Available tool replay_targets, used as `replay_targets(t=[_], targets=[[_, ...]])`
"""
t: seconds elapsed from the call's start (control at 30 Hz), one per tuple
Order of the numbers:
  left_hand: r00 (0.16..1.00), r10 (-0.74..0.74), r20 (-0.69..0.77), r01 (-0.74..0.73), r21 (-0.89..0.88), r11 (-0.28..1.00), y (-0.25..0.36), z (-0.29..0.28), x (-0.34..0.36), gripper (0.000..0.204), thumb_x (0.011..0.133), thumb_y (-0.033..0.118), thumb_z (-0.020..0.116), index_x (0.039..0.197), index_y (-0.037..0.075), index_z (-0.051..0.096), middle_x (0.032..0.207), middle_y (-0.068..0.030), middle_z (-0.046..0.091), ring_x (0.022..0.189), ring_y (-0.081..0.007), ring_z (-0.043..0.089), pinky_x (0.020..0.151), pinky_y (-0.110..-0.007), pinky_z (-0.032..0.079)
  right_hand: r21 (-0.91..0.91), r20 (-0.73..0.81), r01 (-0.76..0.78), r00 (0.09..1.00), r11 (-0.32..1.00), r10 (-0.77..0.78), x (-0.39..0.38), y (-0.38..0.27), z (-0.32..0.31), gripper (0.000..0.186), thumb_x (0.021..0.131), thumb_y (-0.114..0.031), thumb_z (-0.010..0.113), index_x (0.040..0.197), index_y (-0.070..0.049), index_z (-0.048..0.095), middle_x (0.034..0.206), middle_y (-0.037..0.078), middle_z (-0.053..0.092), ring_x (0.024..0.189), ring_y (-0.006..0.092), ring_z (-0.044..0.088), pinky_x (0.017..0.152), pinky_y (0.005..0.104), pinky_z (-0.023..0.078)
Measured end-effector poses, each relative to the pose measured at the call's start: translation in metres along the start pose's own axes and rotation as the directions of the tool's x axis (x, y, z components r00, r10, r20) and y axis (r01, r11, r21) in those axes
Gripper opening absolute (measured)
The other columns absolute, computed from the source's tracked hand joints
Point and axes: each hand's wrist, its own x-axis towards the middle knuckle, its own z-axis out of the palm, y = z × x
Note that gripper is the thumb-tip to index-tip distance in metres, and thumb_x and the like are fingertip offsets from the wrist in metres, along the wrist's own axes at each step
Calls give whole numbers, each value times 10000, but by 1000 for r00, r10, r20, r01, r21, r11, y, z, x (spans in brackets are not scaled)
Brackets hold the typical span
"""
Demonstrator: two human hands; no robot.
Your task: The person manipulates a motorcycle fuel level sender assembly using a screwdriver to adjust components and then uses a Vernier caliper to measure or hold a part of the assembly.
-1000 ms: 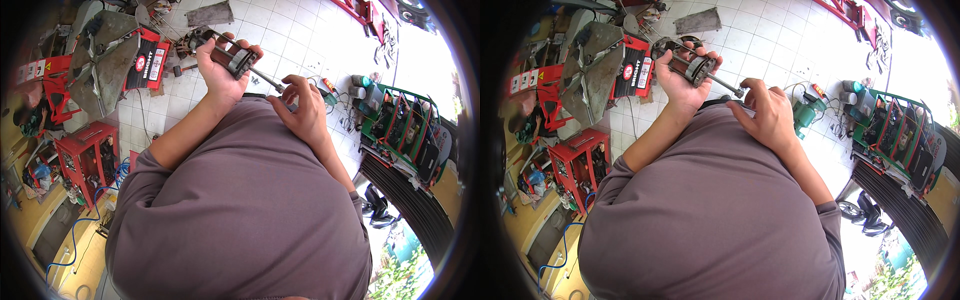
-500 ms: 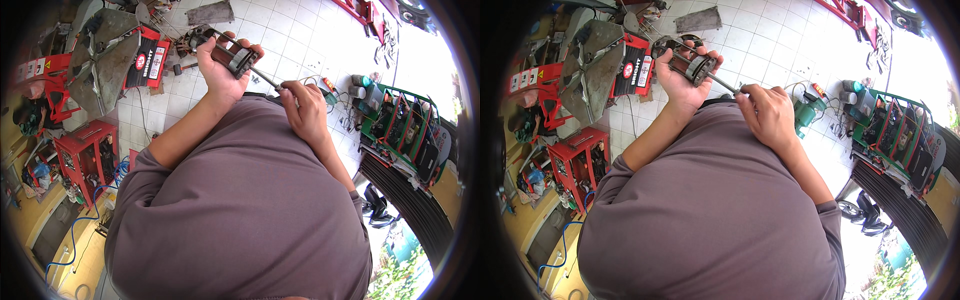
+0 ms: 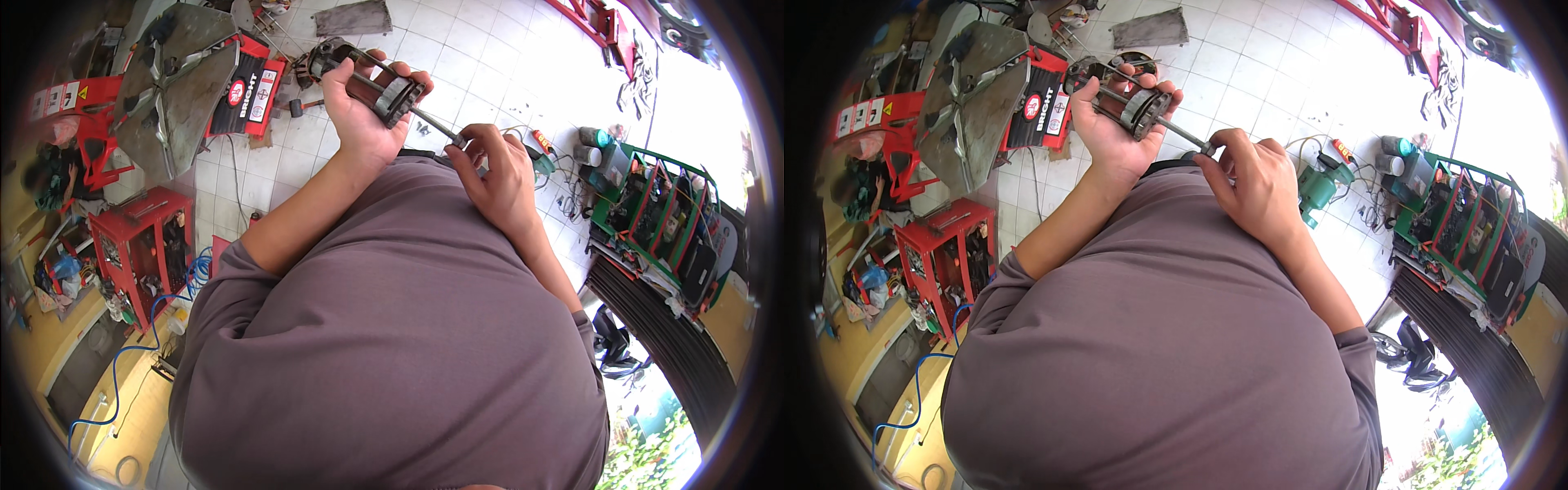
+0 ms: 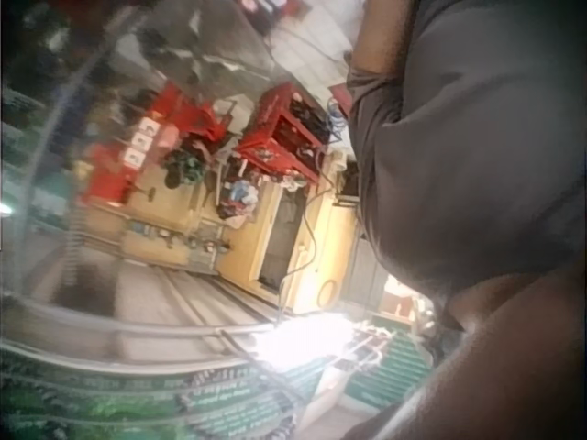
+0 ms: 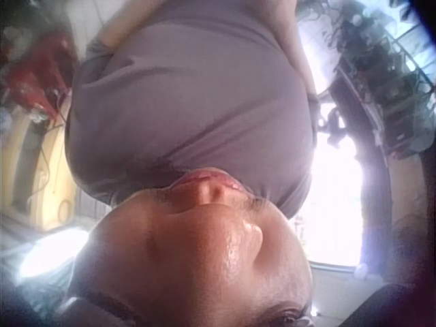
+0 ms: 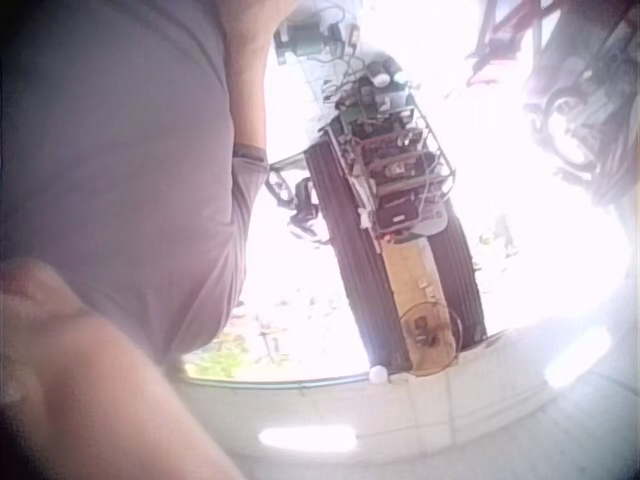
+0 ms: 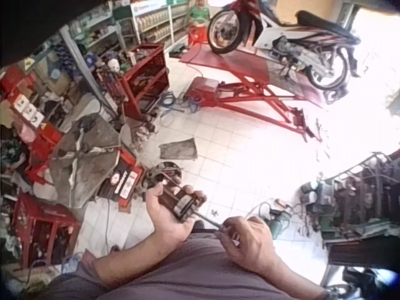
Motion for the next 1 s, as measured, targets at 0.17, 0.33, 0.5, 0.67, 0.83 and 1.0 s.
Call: replay_targets(t=[0.17,0.33,0.5,0.67,0.83,1.0], targets=[[1000,25,-15,-24,8,1000,6,-7,-3,372,813,433,506,930,93,600,837,-112,625,886,-310,603,912,-489,434,140,88,-61,995,988,49,1,-1,1,446,799,-261,734,1113,-30,515,688,56,632,631,162,638,717,309,478],[998,57,-18,-58,-21,998,9,-13,-7,372,817,428,506,941,88,593,832,-120,626,877,-319,604,910,-499,438,809,275,-349,936,473,221,1,-7,3,735,868,-398,615,1373,39,307,983,165,654,954,264,654,895,358,469],[994,80,-72,-82,-28,996,12,-11,-7,379,824,435,506,945,87,590,830,-124,627,865,-325,604,913,-506,437,872,486,-468,864,-144,133,3,4,3,835,933,-599,277,1426,72,206,1209,304,552,1150,374,563,998,417,424],[996,80,-48,-83,-49,995,10,-13,-5,375,826,434,508,939,85,586,810,-134,631,853,-345,609,889,-493,444,829,538,-490,830,-271,147,0,2,1,874,929,-627,218,1434,85,173,1262,347,489,1220,414,494,1046,433,385],[994,72,-83,-78,-80,994,9,-10,-6,359,824,423,507,934,87,567,779,-154,635,812,-377,616,848,-479,457,821,538,-478,831,-311,142,-2,3,2,868,934,-621,206,1429,92,180,1270,353,478,1223,420,489,1045,438,388],[996,87,-28,-87,-19,996,8,-12,-4,378,818,437,526,944,88,598,833,-128,636,878,-328,610,920,-501,435,815,522,-453,844,-362,120,-2,10,1,833,951,-590,167,1421,96,206,1264,334,497,1211,401,507,1040,436,397]])
